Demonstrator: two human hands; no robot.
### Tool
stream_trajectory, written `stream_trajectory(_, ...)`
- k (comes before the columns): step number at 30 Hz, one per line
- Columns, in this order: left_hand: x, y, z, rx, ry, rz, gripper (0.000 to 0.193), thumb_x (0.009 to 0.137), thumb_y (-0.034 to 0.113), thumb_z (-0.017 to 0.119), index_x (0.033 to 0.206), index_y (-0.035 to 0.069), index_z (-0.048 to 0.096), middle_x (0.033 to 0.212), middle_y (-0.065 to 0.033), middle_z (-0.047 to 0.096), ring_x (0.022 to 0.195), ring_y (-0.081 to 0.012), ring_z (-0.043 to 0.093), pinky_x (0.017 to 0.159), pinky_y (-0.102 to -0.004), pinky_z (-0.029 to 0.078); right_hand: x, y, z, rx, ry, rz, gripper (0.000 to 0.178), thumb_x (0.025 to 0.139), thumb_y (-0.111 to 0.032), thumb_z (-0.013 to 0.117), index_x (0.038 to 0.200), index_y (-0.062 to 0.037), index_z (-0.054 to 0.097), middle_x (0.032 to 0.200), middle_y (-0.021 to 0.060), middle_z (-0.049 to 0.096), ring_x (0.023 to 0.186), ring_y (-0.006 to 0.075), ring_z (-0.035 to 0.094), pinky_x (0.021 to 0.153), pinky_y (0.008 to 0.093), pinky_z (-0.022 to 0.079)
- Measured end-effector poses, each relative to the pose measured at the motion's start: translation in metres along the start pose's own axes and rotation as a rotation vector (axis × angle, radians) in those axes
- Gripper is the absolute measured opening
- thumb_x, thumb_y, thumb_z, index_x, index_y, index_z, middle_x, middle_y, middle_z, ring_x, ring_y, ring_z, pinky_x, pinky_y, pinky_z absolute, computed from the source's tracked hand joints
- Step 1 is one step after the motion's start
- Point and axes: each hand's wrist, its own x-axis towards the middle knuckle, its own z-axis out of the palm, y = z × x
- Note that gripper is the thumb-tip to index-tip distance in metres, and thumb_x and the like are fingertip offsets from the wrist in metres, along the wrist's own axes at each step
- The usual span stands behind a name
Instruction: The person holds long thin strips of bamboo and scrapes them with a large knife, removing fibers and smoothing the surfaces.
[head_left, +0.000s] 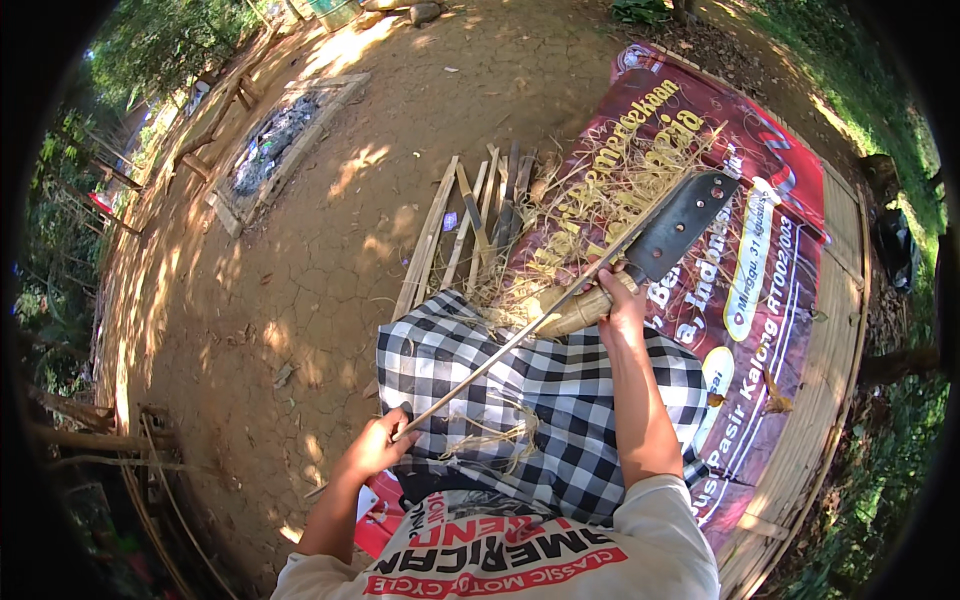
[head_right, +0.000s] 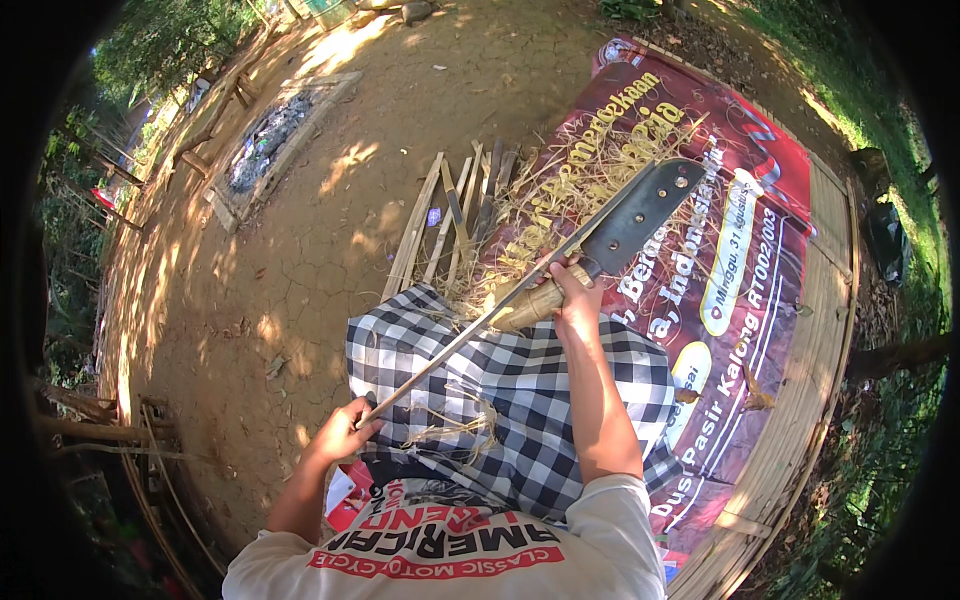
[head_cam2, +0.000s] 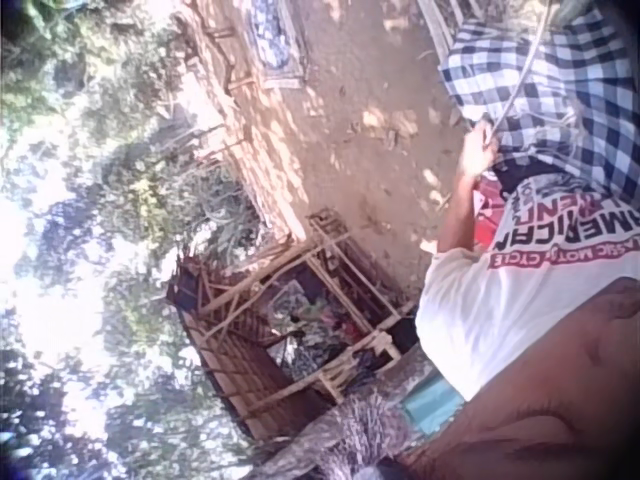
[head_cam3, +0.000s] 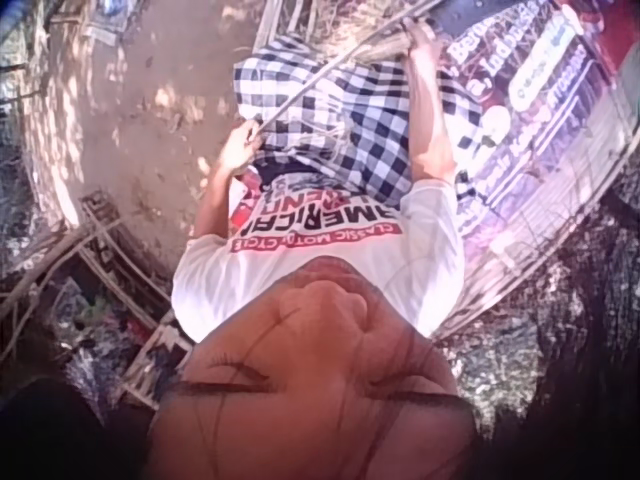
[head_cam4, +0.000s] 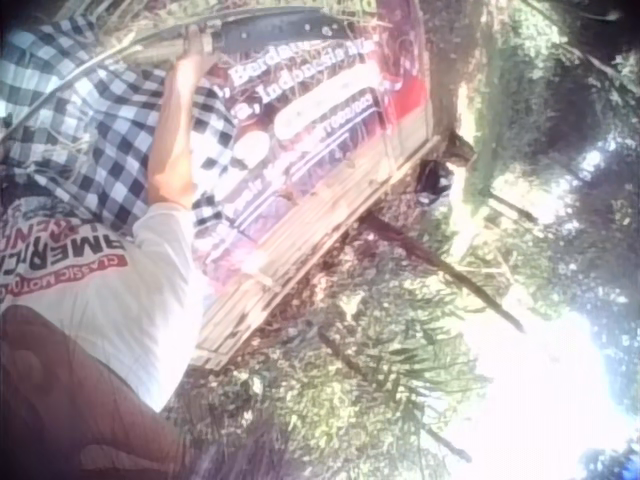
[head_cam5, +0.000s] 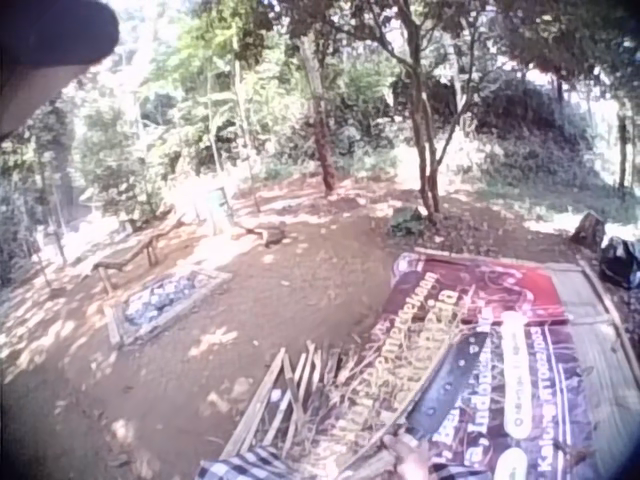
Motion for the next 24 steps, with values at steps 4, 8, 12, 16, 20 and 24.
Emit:
stream_trajectory(4, 0.002, -0.027, 0.014, -0.071, -0.013, 0.066, 0.022, 0.092, 0.024, 0.064, 0.091, 0.007, 0.051, 0.068, -0.0017, 0.049, 0.063, -0.0107, 0.046, 0.056, -0.0309, 0.04, -0.001, 0.003, 0.0, -0.16, 0.022, -0.042, 0.026, 0.081, 0.007, 0.063, 0.104, 0.0018, 0.054, 0.099, 0.0148, 0.067, 0.078, 0.0199, 0.065, 0.065, 0.031, 0.055)
stream_trajectory(8, -0.003, -0.014, 0.006, -0.045, -0.032, -0.081, 0.032, 0.096, 0.033, 0.057, 0.083, 0.004, 0.052, 0.063, -0.0014, 0.046, 0.061, -0.0106, 0.044, 0.056, -0.0325, 0.039, 0.003, 0.004, -0.007, -0.491, 0.103, -0.151, 0.025, 0.078, 0.003, 0.063, 0.103, 0.0054, 0.06, 0.092, 0.0106, 0.067, 0.077, 0.0165, 0.064, 0.066, 0.0283, 0.053)
stream_trajectory(12, -0.008, -0.021, 0.001, -0.082, -0.048, -0.142, 0.042, 0.099, 0.034, 0.052, 0.075, 0.0, 0.053, 0.059, -0.0009, 0.044, 0.06, -0.0109, 0.041, 0.054, -0.0334, 0.039, -0.01, -0.009, 0.003, -0.846, -0.025, -0.251, 0.016, 0.077, 0.0, 0.065, 0.091, 0.002, 0.058, 0.077, 0.0066, 0.066, 0.068, 0.0119, 0.06, 0.063, 0.0268, 0.048)
stream_trajectory(16, -0.009, -0.022, 0.001, -0.092, -0.064, -0.193, 0.043, 0.101, 0.033, 0.05, 0.074, 0.0, 0.052, 0.06, 0.0022, 0.04, 0.06, -0.0105, 0.037, 0.052, -0.0332, 0.036, -0.038, -0.001, 0.031, -1.304, -0.316, -0.374, 0.013, 0.074, -0.003, 0.063, 0.084, 0.0005, 0.057, 0.067, 0.0124, 0.06, 0.058, 0.0256, 0.06, 0.058, 0.0334, 0.048)
stream_trajectory(20, -0.006, -0.035, 0.007, -0.169, -0.068, -0.124, 0.043, 0.102, 0.032, 0.05, 0.071, 0.002, 0.049, 0.062, 0.0048, 0.038, 0.06, -0.009, 0.035, 0.052, -0.0316, 0.034, -0.049, 0.029, 0.031, -1.637, -0.635, -0.46, 0.024, 0.063, -0.009, 0.067, 0.085, -0.0034, 0.058, 0.072, 0.0138, 0.063, 0.065, 0.0324, 0.063, 0.059, 0.0409, 0.051)
stream_trajectory(24, -0.002, -0.049, 0.012, -0.211, -0.093, -0.144, 0.046, 0.101, 0.036, 0.05, 0.07, 0.002, 0.048, 0.061, 0.0025, 0.038, 0.061, -0.01, 0.036, 0.053, -0.0326, 0.035, -0.049, 0.05, 0.022, -1.787, -0.826, -0.601, 0.029, 0.06, -0.012, 0.07, 0.085, -0.0064, 0.058, 0.075, 0.0125, 0.064, 0.071, 0.0309, 0.065, 0.064, 0.0402, 0.053)
